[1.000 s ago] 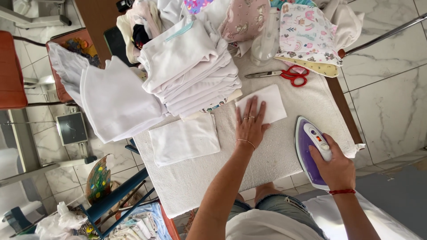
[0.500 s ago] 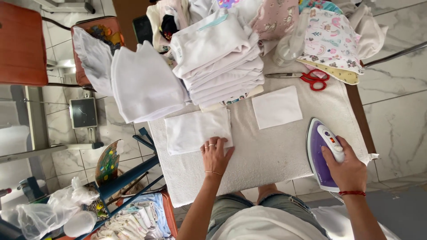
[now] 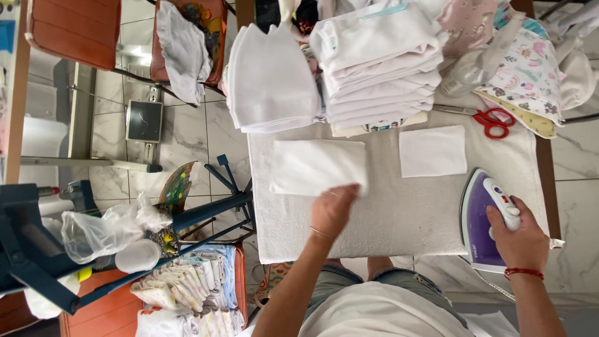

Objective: Ironing and folding small fabric garment components on a pressing table

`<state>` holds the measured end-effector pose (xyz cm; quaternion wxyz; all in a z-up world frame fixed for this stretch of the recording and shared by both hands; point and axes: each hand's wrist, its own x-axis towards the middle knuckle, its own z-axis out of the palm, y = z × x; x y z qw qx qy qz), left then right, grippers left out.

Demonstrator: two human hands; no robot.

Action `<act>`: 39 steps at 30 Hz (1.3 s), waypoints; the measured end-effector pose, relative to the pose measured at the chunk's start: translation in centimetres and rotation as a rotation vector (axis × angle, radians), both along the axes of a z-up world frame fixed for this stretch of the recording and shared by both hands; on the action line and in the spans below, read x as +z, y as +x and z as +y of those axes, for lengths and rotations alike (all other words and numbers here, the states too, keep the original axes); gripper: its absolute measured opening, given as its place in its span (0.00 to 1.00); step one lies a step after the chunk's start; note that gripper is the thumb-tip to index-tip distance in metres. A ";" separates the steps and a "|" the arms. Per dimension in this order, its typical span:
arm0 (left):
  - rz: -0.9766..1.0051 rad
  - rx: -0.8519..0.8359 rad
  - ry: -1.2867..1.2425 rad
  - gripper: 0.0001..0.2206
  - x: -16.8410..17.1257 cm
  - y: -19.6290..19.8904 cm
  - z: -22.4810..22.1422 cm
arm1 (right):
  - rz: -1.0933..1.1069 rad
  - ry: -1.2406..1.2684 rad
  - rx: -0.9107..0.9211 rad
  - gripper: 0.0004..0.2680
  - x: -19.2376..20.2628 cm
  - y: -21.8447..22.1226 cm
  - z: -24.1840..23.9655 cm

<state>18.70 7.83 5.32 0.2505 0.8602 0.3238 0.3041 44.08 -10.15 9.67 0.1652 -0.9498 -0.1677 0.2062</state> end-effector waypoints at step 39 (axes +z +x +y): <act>-0.245 0.538 -1.068 0.06 -4.4 -6.6 -5.4 | -0.091 -0.057 1.217 0.16 0.9 -6.5 8.5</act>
